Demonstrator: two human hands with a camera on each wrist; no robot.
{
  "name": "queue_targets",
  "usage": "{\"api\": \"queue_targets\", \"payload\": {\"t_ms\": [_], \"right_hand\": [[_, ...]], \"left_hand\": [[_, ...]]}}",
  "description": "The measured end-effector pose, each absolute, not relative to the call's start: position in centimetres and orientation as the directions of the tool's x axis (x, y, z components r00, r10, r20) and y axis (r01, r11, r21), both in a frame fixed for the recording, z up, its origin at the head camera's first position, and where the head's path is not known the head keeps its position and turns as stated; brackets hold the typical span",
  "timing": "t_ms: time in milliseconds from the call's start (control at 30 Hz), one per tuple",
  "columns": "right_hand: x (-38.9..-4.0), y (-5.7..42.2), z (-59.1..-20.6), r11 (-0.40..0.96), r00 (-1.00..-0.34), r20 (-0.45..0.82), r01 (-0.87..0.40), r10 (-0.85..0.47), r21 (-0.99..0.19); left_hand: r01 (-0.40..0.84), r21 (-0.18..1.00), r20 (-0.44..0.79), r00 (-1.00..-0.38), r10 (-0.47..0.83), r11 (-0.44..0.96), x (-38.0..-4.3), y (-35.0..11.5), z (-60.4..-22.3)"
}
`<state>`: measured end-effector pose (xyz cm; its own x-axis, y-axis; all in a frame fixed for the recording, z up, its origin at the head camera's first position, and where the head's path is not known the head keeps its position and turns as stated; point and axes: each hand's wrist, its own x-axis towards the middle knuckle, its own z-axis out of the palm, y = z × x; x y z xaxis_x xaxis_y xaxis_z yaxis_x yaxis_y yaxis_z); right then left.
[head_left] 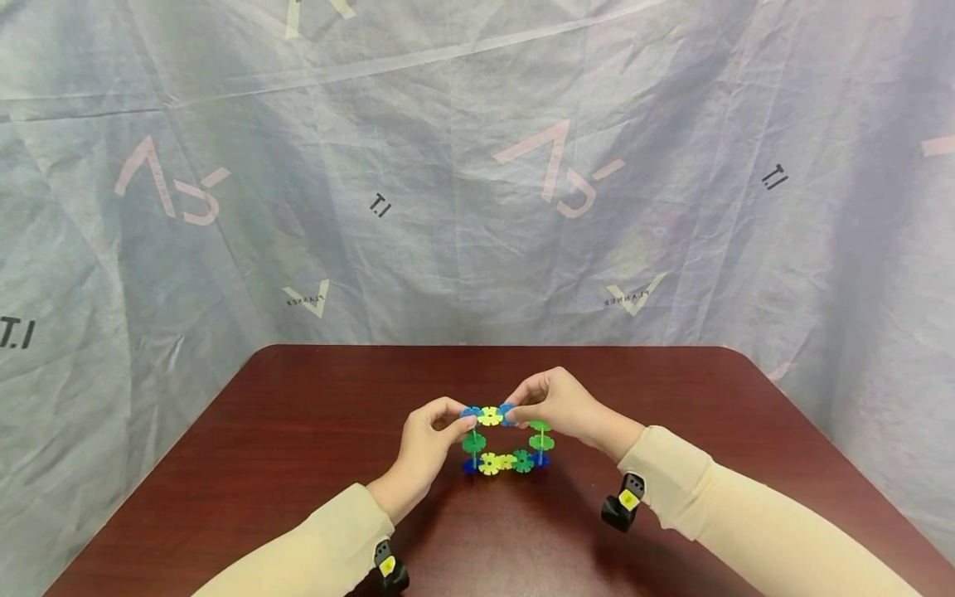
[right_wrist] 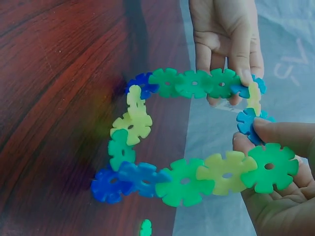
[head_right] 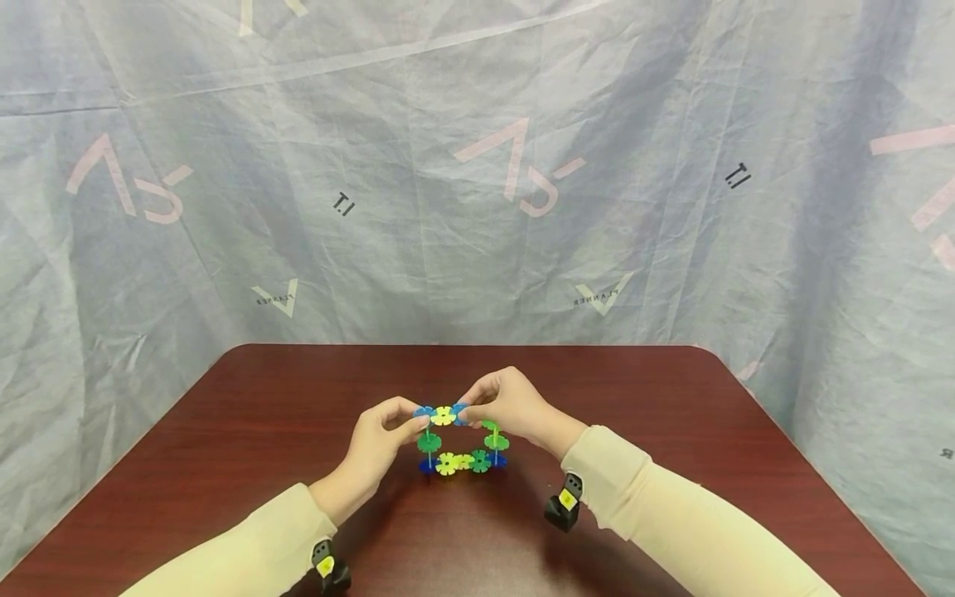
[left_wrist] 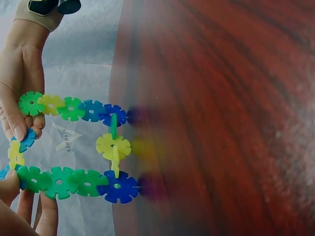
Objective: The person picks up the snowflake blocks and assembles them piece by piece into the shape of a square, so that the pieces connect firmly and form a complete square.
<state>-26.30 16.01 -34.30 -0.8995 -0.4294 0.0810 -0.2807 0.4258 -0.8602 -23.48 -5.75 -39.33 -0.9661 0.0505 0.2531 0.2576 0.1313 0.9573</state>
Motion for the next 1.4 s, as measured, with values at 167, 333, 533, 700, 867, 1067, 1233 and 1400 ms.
{"api": "queue_targets", "payload": {"t_ms": [167,333,533,700,867,1067,1233,1400], "right_hand": [[-26.2,15.9,-34.4,0.405,-0.902,0.092,-0.278,-0.422,-0.871],[-26.4,16.2,-34.3,0.371,-0.890,0.054,-0.243,-0.452,-0.896],[-27.0,16.8,-34.2,0.353,-0.874,-0.001,-0.195,-0.487,-0.915],[-27.6,17.5,-34.3,0.331,-0.883,-0.006,-0.169,-0.469,-0.928],[-28.6,18.2,-34.5,0.257,-0.895,0.027,-0.156,-0.446,-0.954],[-29.8,18.9,-35.0,0.340,-0.930,0.035,-0.168,-0.366,-0.925],[-31.2,19.4,-36.1,0.440,-0.948,0.014,-0.162,-0.319,-0.883],[-32.8,19.2,-37.3,0.475,-0.955,-0.002,-0.145,-0.295,-0.868]], "left_hand": [[0.241,0.962,0.237,-0.970,0.044,0.129,-23.5,-5.7,-39.2],[0.257,0.955,0.251,-0.966,0.055,0.148,-23.5,-5.8,-39.1],[0.265,0.953,0.259,-0.964,0.063,0.149,-23.3,-5.9,-38.9],[0.261,0.956,0.252,-0.964,0.081,0.135,-23.2,-6.0,-38.8],[0.278,0.951,0.267,-0.959,0.089,0.136,-23.3,-6.0,-39.0],[0.286,0.947,0.274,-0.957,0.096,0.146,-23.4,-6.0,-39.1],[0.295,0.942,0.282,-0.954,0.100,0.158,-23.3,-5.9,-39.1],[0.306,0.937,0.293,-0.951,0.097,0.166,-23.3,-5.9,-39.0]]}}
